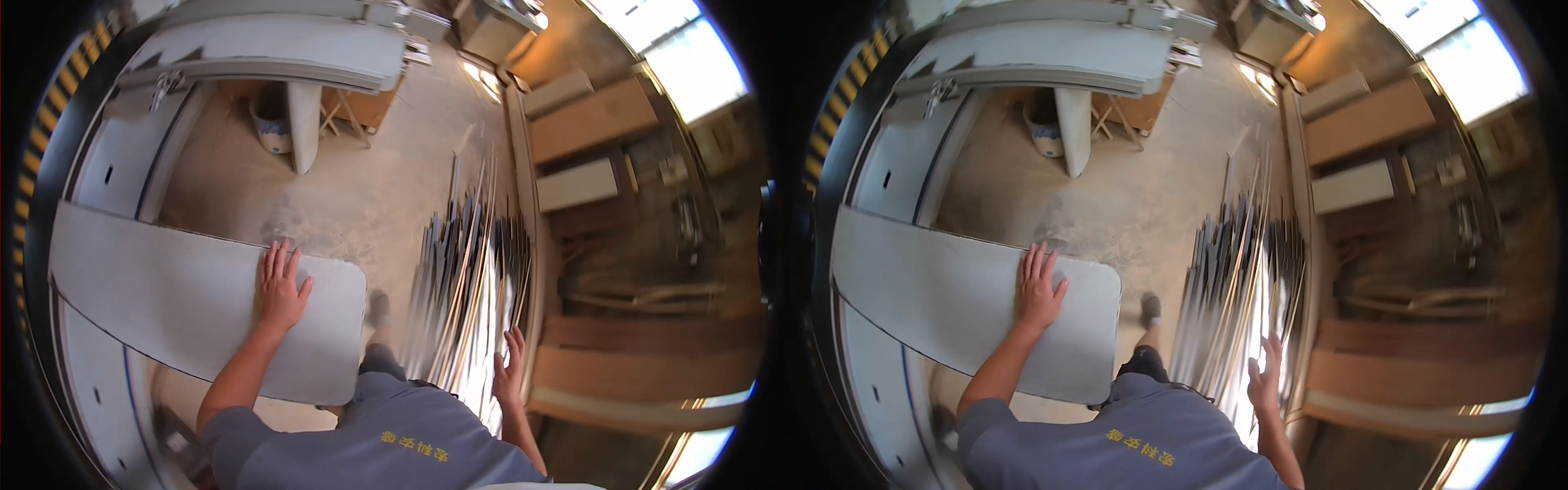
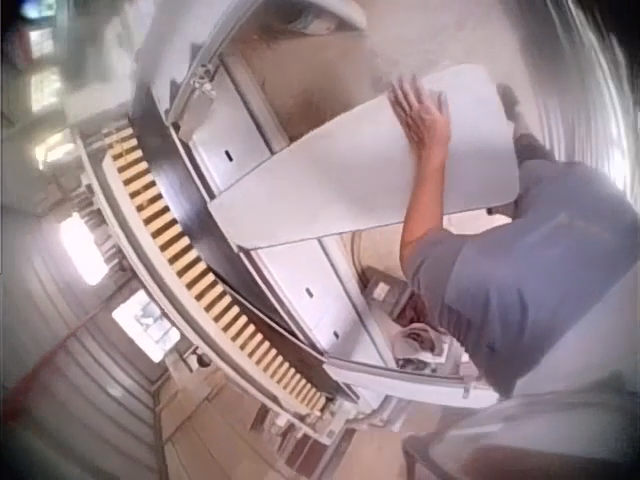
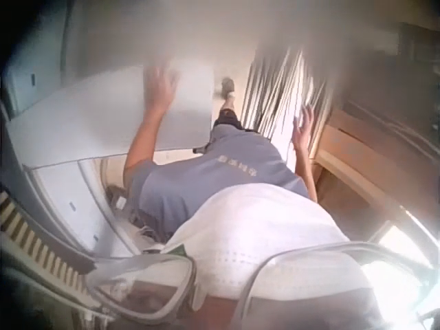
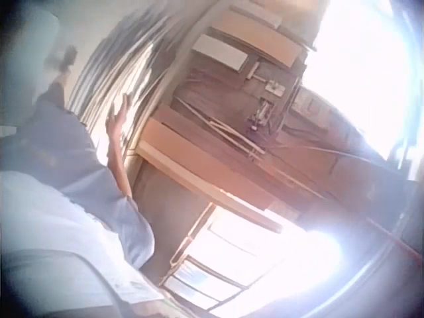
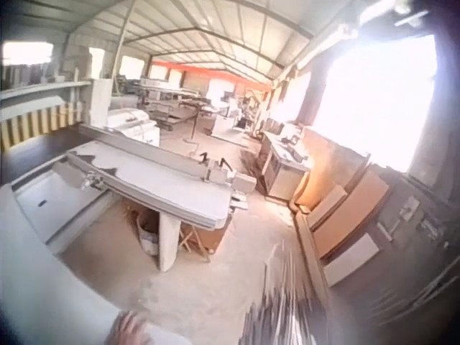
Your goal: The person picks up a large sheet of plywood from a stack, places it onto the sliding table of a panel saw, and aligns it before feeding it into the cutting mechanism. They then retrieve a thin offcut strip from the table and move to another part of the machine.
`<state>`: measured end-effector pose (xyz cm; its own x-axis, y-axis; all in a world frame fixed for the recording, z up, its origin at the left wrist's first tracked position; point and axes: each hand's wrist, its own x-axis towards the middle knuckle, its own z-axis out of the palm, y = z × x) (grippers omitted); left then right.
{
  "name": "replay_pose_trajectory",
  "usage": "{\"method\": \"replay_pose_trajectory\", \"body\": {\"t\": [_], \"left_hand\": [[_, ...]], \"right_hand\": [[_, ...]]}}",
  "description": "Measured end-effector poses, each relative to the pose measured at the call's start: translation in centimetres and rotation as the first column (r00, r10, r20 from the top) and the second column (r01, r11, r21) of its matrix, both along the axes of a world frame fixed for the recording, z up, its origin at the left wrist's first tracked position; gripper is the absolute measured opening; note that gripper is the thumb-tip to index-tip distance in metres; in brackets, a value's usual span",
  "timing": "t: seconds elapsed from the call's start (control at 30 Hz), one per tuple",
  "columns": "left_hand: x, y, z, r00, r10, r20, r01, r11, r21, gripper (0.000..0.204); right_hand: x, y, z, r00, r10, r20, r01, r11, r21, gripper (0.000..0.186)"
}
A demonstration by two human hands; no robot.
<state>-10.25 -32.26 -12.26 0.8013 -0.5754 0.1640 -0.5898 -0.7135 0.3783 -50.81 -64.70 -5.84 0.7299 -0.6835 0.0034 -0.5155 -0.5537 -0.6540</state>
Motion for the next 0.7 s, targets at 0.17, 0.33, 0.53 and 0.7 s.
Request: {"method": "replay_pose_trajectory", "body": {"t": [0.17, 0.33, 0.53, 0.7], "left_hand": [[0.3, 1.0, -0.7, 0.987, 0.16, 0.029, -0.155, 0.979, -0.131, 0.065], [0.2, 0.1, -2.5, 0.961, 0.276, 0.014, -0.266, 0.937, -0.228, 0.068], [1.1, -1.6, -0.8, 0.784, 0.621, 0.006, -0.608, 0.769, -0.196, 0.066], [1.2, -4.1, 0.9, 0.578, 0.816, -0.015, -0.801, 0.564, -0.201, 0.058]], "right_hand": [[13.8, -9.0, 2.7, 0.966, 0.241, 0.088, -0.246, 0.968, 0.054, 0.045], [28.4, -14.5, 1.3, 0.856, 0.475, 0.201, -0.502, 0.858, 0.111, 0.049], [48.3, -15.2, 1.5, 0.568, 0.793, 0.218, -0.82, 0.568, 0.069, 0.059], [66.7, -13.9, 2.7, 0.475, 0.839, 0.265, -0.877, 0.476, 0.066, 0.066]]}}
